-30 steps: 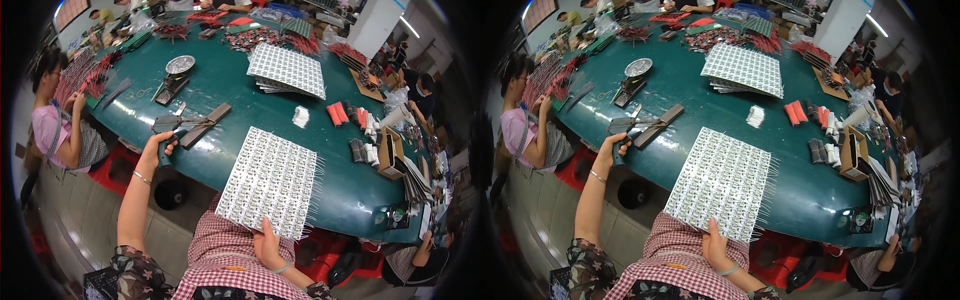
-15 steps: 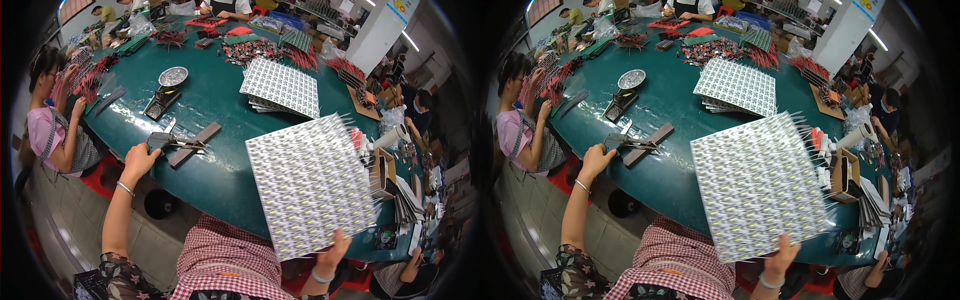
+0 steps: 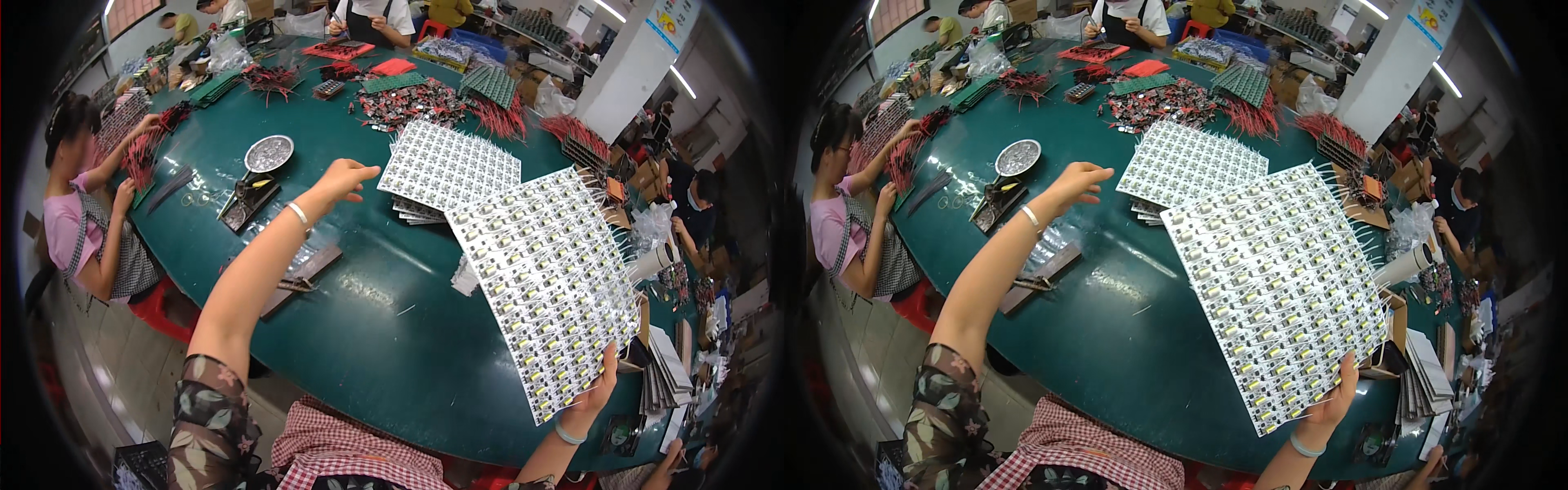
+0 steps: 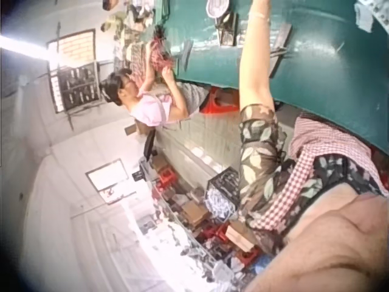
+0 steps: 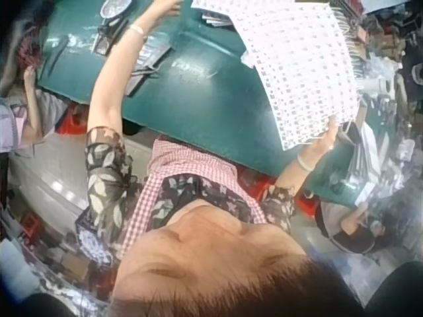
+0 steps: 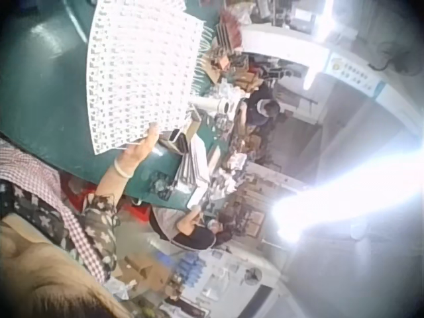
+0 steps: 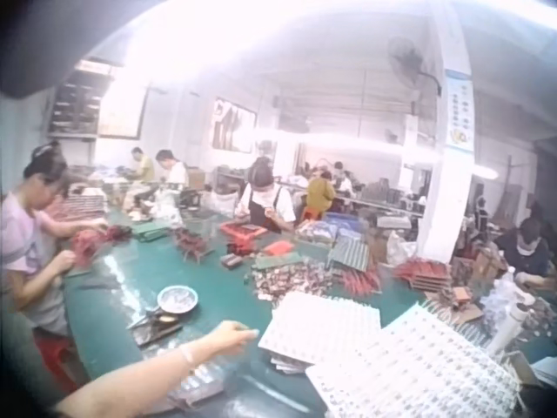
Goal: Applying solder or adhesive to LED panels on a factory assembly line.
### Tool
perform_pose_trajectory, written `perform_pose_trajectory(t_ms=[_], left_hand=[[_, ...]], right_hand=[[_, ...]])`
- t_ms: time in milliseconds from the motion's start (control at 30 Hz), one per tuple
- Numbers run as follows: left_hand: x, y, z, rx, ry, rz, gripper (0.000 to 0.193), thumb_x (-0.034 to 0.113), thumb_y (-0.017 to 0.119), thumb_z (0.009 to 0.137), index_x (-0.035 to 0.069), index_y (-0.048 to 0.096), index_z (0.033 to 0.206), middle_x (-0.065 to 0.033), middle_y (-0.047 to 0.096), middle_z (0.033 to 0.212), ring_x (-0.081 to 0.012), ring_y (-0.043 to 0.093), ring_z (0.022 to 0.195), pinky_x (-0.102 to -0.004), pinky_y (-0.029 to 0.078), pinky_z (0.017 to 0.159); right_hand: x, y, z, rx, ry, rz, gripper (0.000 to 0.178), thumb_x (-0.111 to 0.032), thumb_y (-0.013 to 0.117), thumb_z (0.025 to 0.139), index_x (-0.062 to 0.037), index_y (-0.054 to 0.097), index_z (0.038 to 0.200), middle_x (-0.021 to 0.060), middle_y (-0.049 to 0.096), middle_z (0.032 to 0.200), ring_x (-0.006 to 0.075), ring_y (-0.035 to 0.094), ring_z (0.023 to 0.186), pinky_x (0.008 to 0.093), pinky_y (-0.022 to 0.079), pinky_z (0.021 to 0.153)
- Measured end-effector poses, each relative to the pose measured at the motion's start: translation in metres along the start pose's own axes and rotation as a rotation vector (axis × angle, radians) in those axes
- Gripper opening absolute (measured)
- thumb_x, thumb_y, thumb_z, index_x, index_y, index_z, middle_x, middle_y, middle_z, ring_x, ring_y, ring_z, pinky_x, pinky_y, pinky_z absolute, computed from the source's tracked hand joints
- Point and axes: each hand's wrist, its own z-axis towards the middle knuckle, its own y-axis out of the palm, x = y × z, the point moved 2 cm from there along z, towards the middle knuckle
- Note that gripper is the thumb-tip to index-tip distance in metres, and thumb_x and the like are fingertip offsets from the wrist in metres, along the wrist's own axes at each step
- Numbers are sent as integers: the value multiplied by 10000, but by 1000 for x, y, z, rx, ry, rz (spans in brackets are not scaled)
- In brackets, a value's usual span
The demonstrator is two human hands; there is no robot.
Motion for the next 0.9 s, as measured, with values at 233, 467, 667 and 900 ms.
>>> perform_pose_trajectory(t_ms=[233, 467, 667, 900], left_hand=[[7, 59, 60, -2, 128, 471, 599, 369, 885, 805, -107, 665, 1093, -161, 720, 1018, -231, 714, 832, -374, 613, 657], [17, 57, 67, -125, -77, 71, 303, 241, 896, 790, 38, 725, 934, -69, 723, 860, -193, 694, 760, -397, 562, 620], [26, 57, 60, -182, -213, -280, 272, 115, 806, 823, 33, 735, 1072, -79, 750, 976, -196, 714, 842, -361, 560, 719], [7, 78, 69, -327, -134, -845, 376, -10, 729, 817, -52, 665, 1185, -170, 726, 1158, -296, 727, 1044, -447, 586, 976]], right_hand=[[-13, -42, 32, -43, 78, 60, 523, -292, 477, 1109, -5, 427, 1543, 220, 552, 1502, 373, 620, 1297, 564, 525, 1080], [-1, -49, 49, 52, -15, 15, 475, -196, 547, 1085, 13, 457, 1502, 200, 585, 1458, 327, 636, 1265, 512, 542, 1057], [-4, -45, 54, 76, -11, 21, 476, -194, 548, 1081, 23, 456, 1495, 208, 590, 1446, 333, 641, 1252, 509, 547, 1051], [-16, -61, 60, 81, -37, 44, 502, -212, 525, 1089, 22, 436, 1524, 218, 550, 1501, 369, 605, 1312, 559, 518, 1088]])
